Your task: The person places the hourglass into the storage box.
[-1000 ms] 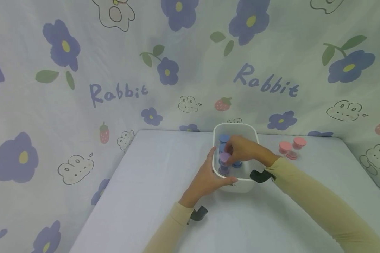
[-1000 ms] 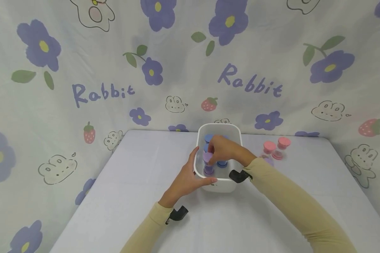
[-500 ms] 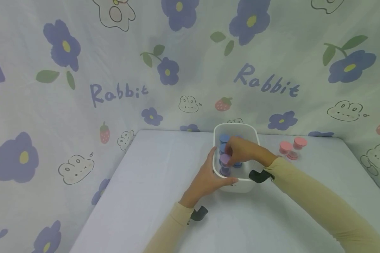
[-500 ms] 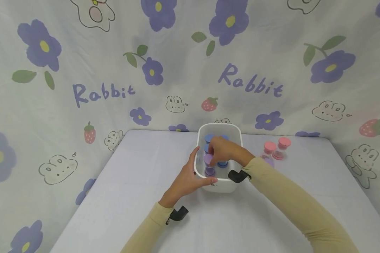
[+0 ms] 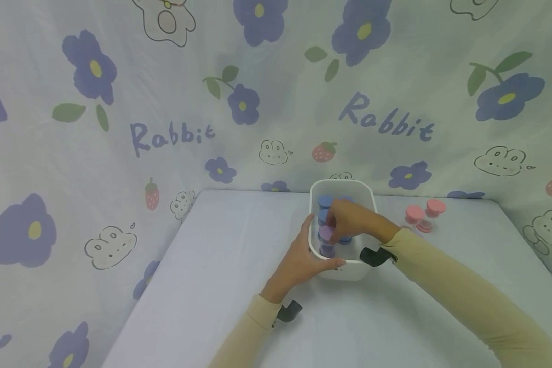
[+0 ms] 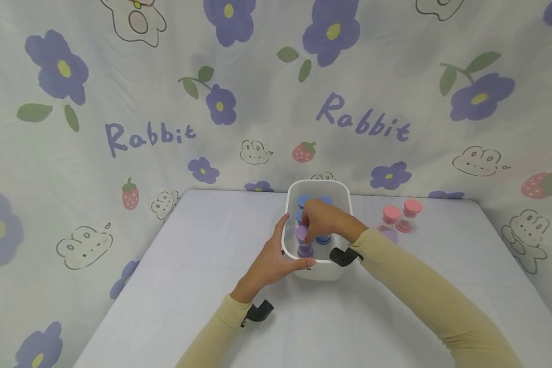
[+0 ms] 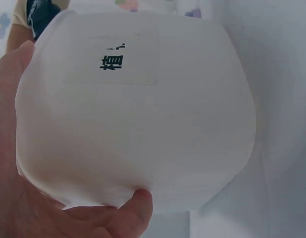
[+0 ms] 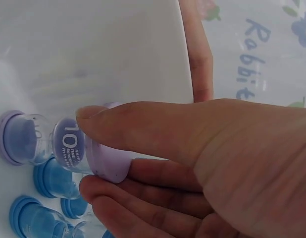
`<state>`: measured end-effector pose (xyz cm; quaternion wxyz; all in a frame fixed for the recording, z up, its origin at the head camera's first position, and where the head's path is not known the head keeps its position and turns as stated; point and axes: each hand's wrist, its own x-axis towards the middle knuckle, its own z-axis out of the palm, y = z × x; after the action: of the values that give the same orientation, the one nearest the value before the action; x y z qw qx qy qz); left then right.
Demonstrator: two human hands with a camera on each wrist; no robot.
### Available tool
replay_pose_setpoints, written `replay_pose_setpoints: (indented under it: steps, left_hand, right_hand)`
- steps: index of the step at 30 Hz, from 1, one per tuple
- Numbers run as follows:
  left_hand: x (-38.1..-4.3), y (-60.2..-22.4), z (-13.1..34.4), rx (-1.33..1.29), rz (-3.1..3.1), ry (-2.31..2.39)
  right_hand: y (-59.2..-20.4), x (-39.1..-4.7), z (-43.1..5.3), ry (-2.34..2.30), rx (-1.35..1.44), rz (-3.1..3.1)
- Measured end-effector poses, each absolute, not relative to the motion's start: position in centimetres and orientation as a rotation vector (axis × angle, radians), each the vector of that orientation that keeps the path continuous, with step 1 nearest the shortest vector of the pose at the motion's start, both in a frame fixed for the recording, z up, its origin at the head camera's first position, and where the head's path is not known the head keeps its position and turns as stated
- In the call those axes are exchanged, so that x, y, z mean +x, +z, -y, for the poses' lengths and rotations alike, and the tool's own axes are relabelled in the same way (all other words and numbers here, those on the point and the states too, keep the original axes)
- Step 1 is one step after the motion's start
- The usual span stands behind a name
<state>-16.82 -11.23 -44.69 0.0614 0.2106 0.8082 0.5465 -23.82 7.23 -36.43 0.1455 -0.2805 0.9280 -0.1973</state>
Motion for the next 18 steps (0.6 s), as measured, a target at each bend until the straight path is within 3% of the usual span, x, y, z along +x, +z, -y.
replay_pose_setpoints:
  steps: [18]
  left_hand:
    - [-16.7,-44.6,11.3,0.636,-2.471,1.641]
  right_hand:
    - [-35.3,-23.4,-8.0,-0.567,-0.701,-2.671]
